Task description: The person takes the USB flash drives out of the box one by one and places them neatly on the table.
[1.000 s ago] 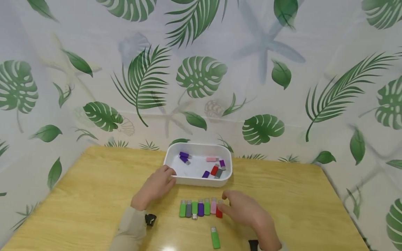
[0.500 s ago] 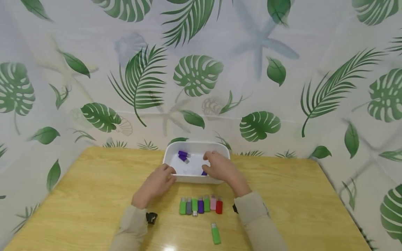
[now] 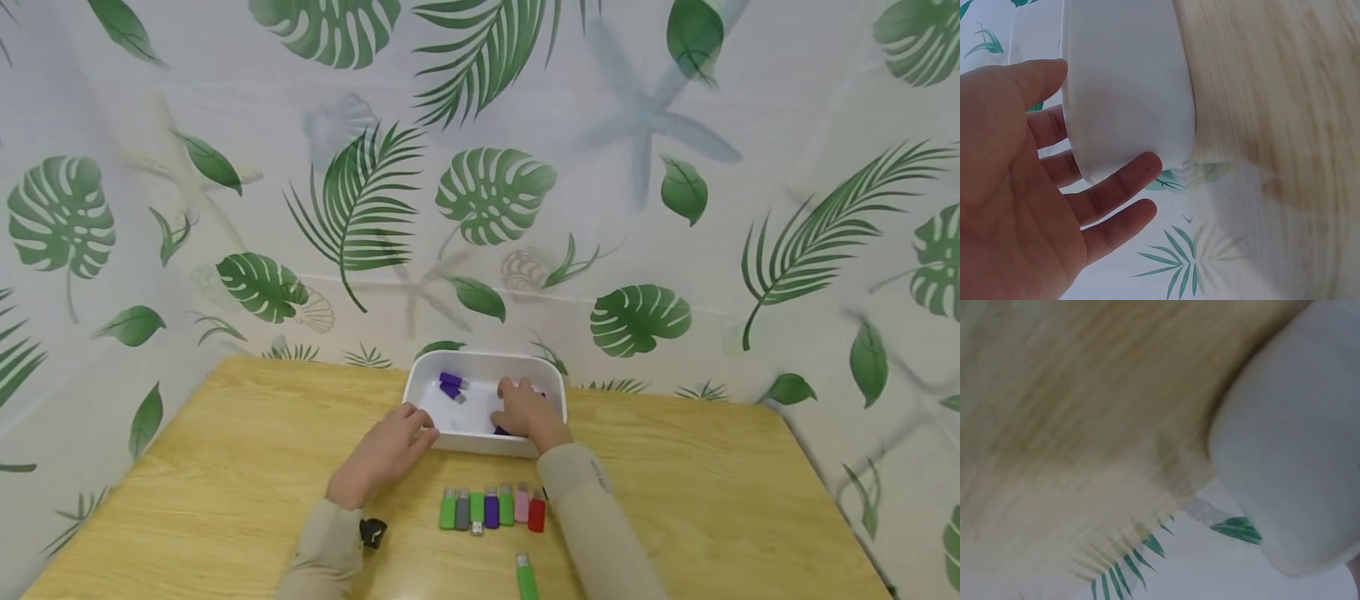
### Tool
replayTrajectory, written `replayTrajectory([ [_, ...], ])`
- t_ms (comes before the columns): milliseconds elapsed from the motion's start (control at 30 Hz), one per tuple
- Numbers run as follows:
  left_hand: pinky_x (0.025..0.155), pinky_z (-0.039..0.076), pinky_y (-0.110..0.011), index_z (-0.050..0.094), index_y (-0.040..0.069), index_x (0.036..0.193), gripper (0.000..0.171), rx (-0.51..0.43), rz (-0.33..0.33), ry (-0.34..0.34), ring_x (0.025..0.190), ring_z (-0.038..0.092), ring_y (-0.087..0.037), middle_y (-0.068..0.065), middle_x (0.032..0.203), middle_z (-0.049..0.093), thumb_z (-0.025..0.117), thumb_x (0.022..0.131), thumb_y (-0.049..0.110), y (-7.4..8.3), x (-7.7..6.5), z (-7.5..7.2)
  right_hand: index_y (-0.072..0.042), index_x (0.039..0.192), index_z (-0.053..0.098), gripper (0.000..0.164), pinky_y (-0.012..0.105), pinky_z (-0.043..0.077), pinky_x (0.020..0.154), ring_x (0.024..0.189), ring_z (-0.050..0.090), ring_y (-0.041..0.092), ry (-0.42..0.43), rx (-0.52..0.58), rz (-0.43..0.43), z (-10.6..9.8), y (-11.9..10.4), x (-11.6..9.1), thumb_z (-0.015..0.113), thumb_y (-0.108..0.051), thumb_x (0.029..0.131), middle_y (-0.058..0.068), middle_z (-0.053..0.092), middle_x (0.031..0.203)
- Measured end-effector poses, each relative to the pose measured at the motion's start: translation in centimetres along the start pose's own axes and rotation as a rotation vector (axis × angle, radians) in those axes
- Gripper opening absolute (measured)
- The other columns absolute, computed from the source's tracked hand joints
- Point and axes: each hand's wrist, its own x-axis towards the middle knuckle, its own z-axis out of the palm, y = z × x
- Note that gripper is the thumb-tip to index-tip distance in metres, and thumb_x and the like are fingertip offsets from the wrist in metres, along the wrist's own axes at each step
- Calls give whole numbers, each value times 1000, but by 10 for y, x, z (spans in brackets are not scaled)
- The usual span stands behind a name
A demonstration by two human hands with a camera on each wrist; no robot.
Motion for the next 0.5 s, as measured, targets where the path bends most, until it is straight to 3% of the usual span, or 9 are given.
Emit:
replayTrajectory([
  [167,88,51,-43,66,9,112,31,-9,2,1,99,57,-24,-8,112,61,49,104,33,0,-1,-2,-8,111,55,31,44,47,84,88,53,29,46,16,10,4,1,1,65,-31,94,14,52,106],
  [500,84,51,-43,67,8,109,27,2,33,38,95,59,-25,-8,109,62,51,103,30,-4,-3,-1,-6,102,53,15,42,45,81,87,52,27,76,56,40,10,2,9,57,-18,93,11,53,96],
])
